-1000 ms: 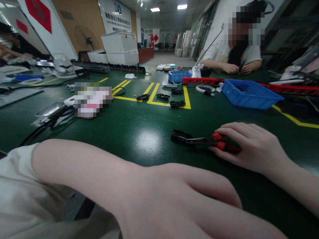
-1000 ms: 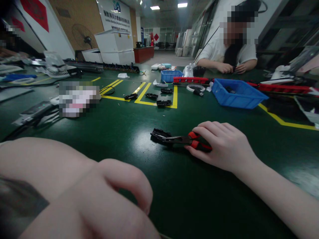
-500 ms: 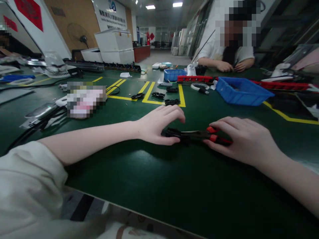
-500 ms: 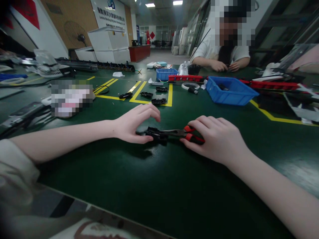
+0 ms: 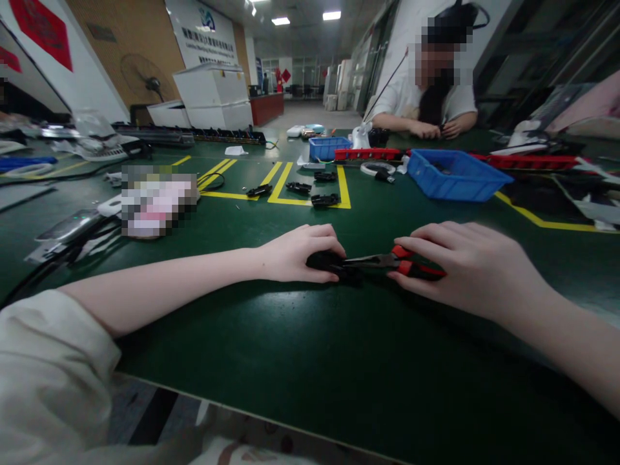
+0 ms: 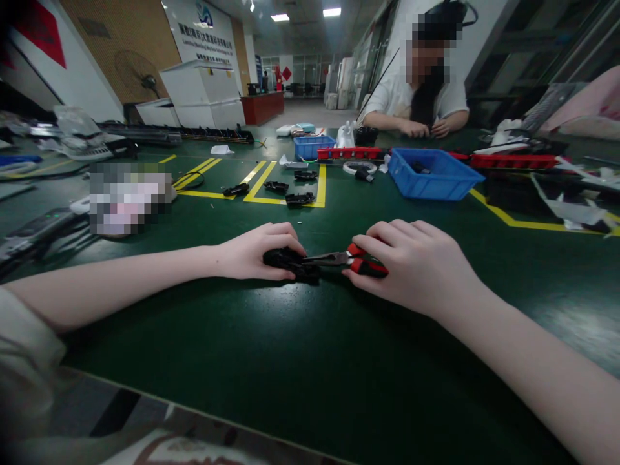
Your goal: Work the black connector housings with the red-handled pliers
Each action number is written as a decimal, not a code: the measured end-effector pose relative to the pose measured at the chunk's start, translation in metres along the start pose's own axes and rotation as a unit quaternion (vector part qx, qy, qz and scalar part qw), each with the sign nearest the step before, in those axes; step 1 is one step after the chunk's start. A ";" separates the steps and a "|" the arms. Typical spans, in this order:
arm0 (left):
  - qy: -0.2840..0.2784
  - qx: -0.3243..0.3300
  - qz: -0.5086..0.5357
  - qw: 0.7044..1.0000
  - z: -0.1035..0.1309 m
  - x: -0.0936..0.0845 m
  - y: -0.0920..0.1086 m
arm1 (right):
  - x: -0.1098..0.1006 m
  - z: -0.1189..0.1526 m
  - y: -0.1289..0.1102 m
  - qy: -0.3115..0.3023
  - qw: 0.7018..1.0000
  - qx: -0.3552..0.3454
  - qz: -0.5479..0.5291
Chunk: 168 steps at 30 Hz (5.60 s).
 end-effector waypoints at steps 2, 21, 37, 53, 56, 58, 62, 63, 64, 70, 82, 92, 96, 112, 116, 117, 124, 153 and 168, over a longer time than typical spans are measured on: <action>0.008 0.008 0.005 1.000 0.001 0.000 0.000 | -0.004 0.000 0.000 -0.003 1.000 -0.011 0.017; 0.064 -0.020 0.089 0.994 0.000 0.010 0.015 | -0.010 -0.002 -0.006 -0.010 0.999 -0.033 0.026; 0.013 -0.044 0.066 0.997 -0.003 0.007 0.018 | 0.003 0.003 0.001 -0.013 0.995 0.040 -0.089; 0.016 -0.029 0.219 0.975 -0.007 0.005 0.009 | 0.006 0.001 -0.013 0.001 0.982 0.078 -0.172; 0.016 -0.016 0.200 0.980 -0.007 0.005 0.009 | 0.004 0.002 -0.011 0.013 0.984 0.071 -0.161; 0.017 0.004 0.181 0.983 -0.007 0.005 0.010 | 0.002 0.003 -0.009 0.019 0.986 0.067 -0.154; 0.023 0.024 0.121 0.992 -0.007 0.005 0.011 | 0.002 0.004 -0.009 0.016 0.986 0.070 -0.148; 0.020 0.023 0.104 0.994 -0.007 0.005 0.011 | 0.002 0.004 -0.010 0.014 0.986 0.071 -0.149; 0.016 0.021 0.090 0.996 -0.007 0.005 0.011 | 0.002 0.003 -0.011 0.011 0.986 0.071 -0.151; 0.015 0.037 0.080 0.996 -0.007 0.006 0.011 | 0.004 0.001 -0.013 0.011 0.986 0.066 -0.152; 0.011 0.012 0.095 0.995 -0.005 0.010 0.010 | 0.009 0.010 -0.002 -0.012 0.990 0.062 -0.129; 0.011 0.000 0.147 0.989 -0.005 0.011 0.007 | 0.013 0.008 -0.006 -0.038 0.983 0.068 -0.167; 0.008 -0.008 0.158 0.987 -0.006 0.009 0.006 | 0.014 0.009 -0.004 -0.045 0.981 0.070 -0.177; 0.005 -0.038 0.180 0.983 -0.006 0.006 0.008 | 0.015 0.011 -0.005 -0.047 0.982 0.061 -0.172; 0.001 -0.042 0.183 0.982 -0.006 0.005 0.008 | 0.017 0.011 -0.005 -0.043 0.981 0.063 -0.180; 0.000 -0.044 0.185 0.982 -0.006 0.005 0.008 | 0.018 0.011 -0.004 -0.042 0.981 0.063 -0.180; 0.008 -0.069 0.207 0.976 -0.006 0.005 0.007 | 0.018 0.012 -0.004 -0.049 0.982 0.058 -0.171; -0.016 -0.044 0.192 0.980 -0.006 0.003 0.005 | 0.019 0.010 -0.009 -0.031 0.985 0.059 -0.162; -0.009 -0.049 0.209 0.977 -0.005 0.003 0.002 | 0.011 0.006 -0.009 -0.057 0.980 0.079 -0.175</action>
Point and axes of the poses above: each hand's wrist, its own z-axis away from the middle knuckle, its own x-axis out of the palm, y = z × x, the point moved 1 cm from there along -z, towards the middle knuckle, and after that the axes turned 2 degrees about y, right-handed, at the moved point
